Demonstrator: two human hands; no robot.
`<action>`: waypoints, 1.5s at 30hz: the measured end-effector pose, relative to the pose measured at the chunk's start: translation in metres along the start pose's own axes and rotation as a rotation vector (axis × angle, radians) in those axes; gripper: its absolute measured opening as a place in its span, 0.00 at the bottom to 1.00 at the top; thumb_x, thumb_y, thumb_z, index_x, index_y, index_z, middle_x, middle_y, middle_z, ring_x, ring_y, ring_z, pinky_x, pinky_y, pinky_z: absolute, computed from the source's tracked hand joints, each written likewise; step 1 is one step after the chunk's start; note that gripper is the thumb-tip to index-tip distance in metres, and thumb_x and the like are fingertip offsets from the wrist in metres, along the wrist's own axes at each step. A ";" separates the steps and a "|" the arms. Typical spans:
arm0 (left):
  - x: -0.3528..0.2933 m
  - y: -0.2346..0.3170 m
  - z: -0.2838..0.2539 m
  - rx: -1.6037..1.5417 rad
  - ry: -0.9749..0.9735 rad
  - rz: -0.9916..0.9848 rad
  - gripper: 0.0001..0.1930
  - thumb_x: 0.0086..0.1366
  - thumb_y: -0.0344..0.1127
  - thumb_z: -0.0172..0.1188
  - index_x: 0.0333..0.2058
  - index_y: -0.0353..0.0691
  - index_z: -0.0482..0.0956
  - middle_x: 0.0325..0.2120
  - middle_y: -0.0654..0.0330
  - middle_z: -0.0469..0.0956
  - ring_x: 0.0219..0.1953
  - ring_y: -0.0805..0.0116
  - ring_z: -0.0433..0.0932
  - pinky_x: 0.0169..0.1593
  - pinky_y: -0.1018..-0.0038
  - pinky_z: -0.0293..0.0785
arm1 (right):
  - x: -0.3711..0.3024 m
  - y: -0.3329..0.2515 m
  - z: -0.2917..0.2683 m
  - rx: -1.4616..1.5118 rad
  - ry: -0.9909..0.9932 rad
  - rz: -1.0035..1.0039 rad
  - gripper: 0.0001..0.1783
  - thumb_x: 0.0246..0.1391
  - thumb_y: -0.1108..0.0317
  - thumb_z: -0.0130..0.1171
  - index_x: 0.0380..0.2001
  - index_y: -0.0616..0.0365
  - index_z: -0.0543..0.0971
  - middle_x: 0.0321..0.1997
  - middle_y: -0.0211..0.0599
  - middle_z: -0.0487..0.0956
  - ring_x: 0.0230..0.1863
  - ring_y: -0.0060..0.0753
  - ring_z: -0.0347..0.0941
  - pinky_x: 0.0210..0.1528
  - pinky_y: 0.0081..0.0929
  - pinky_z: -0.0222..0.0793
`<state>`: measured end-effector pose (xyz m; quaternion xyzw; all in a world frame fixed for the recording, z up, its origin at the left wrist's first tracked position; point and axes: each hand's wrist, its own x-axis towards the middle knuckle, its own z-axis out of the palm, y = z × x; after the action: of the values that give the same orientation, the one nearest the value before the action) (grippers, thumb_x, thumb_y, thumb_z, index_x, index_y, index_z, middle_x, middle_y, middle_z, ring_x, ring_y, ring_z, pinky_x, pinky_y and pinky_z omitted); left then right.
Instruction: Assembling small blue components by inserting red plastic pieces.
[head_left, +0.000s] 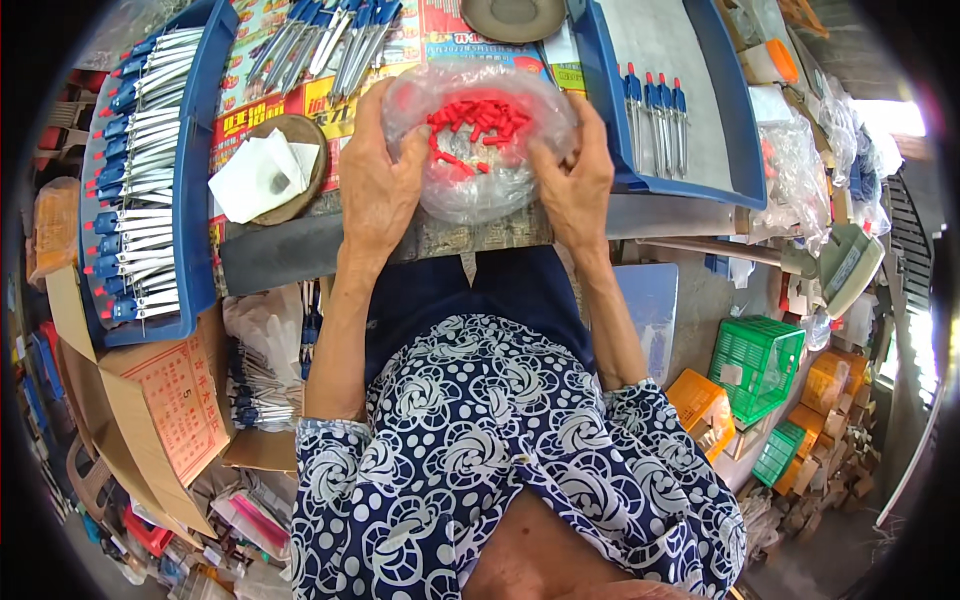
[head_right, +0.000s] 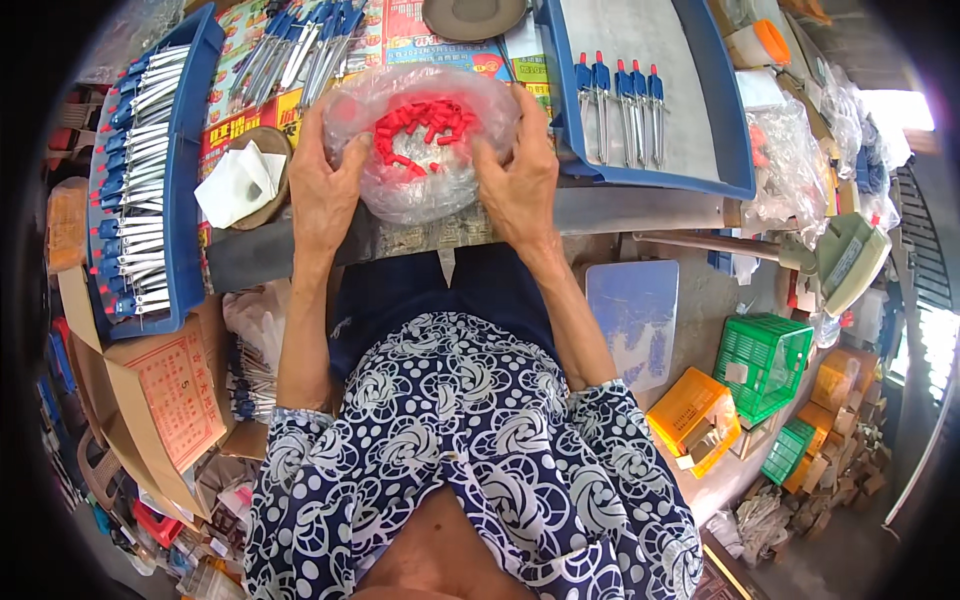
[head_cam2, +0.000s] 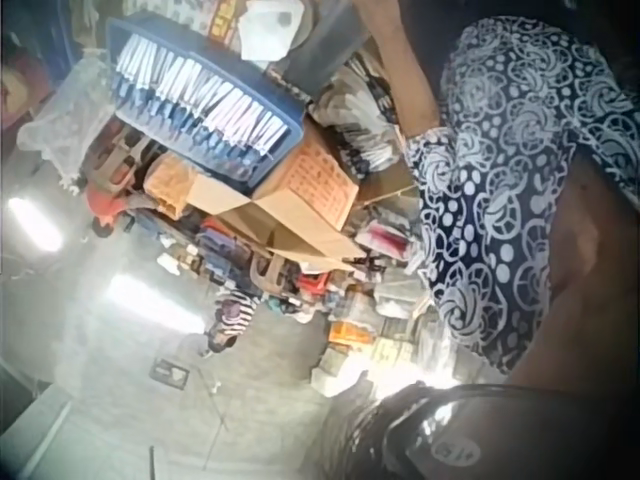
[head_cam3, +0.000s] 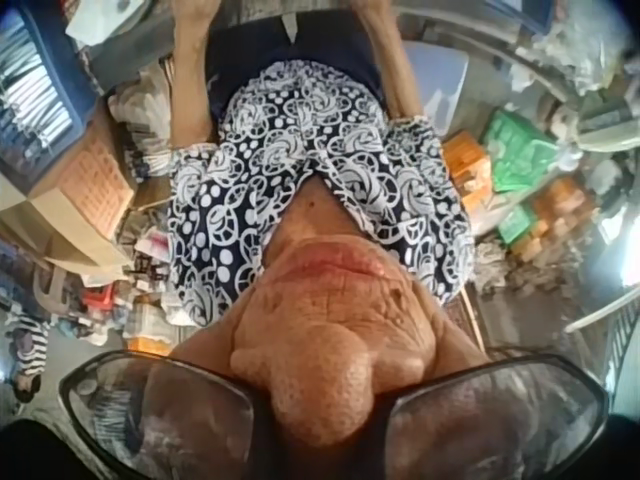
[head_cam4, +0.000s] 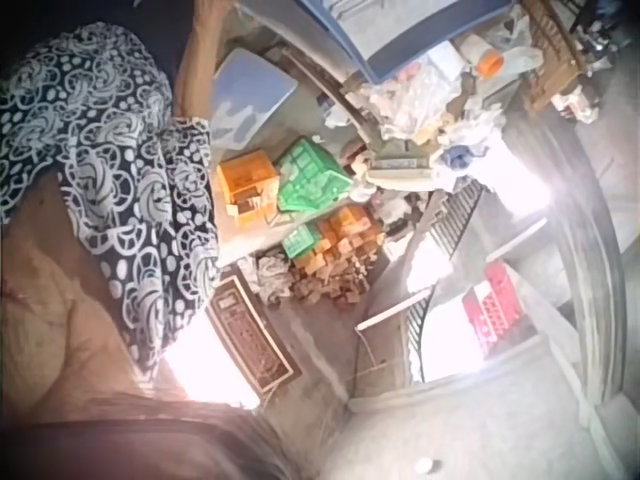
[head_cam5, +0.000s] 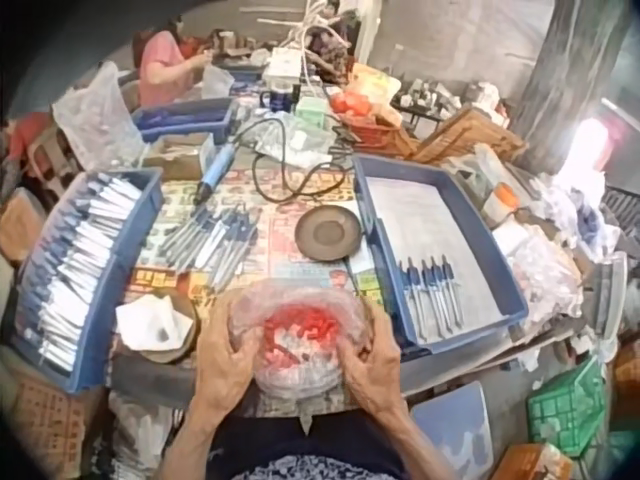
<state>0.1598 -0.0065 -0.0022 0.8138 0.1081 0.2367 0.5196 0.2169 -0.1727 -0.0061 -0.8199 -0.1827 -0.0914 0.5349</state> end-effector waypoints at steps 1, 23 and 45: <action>0.003 -0.001 0.000 -0.040 0.019 0.027 0.22 0.53 0.30 0.53 0.47 0.32 0.64 0.38 0.46 0.72 0.40 0.55 0.72 0.46 0.70 0.66 | 0.004 -0.002 0.003 0.115 0.049 0.089 0.29 0.44 0.76 0.56 0.51 0.67 0.60 0.41 0.43 0.73 0.36 0.22 0.71 0.34 0.16 0.68; 0.008 -0.001 0.006 -0.493 -0.013 -0.144 0.24 0.52 0.31 0.55 0.47 0.29 0.61 0.40 0.51 0.69 0.43 0.67 0.69 0.49 0.73 0.64 | 0.062 -0.040 -0.001 0.105 -0.274 -0.168 0.23 0.42 0.78 0.53 0.47 0.61 0.69 0.27 0.29 0.70 0.26 0.18 0.65 0.29 0.15 0.62; -0.028 0.126 -0.069 -0.797 -0.277 0.490 0.29 0.54 0.37 0.56 0.53 0.34 0.59 0.45 0.52 0.65 0.38 0.66 0.68 0.39 0.75 0.63 | 0.028 -0.104 -0.112 0.655 -0.284 -0.407 0.39 0.46 0.53 0.55 0.57 0.61 0.55 0.50 0.52 0.65 0.40 0.31 0.64 0.43 0.28 0.61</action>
<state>0.0929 -0.0186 0.1272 0.5770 -0.2558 0.2647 0.7291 0.2060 -0.2320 0.1373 -0.5577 -0.4326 -0.0182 0.7082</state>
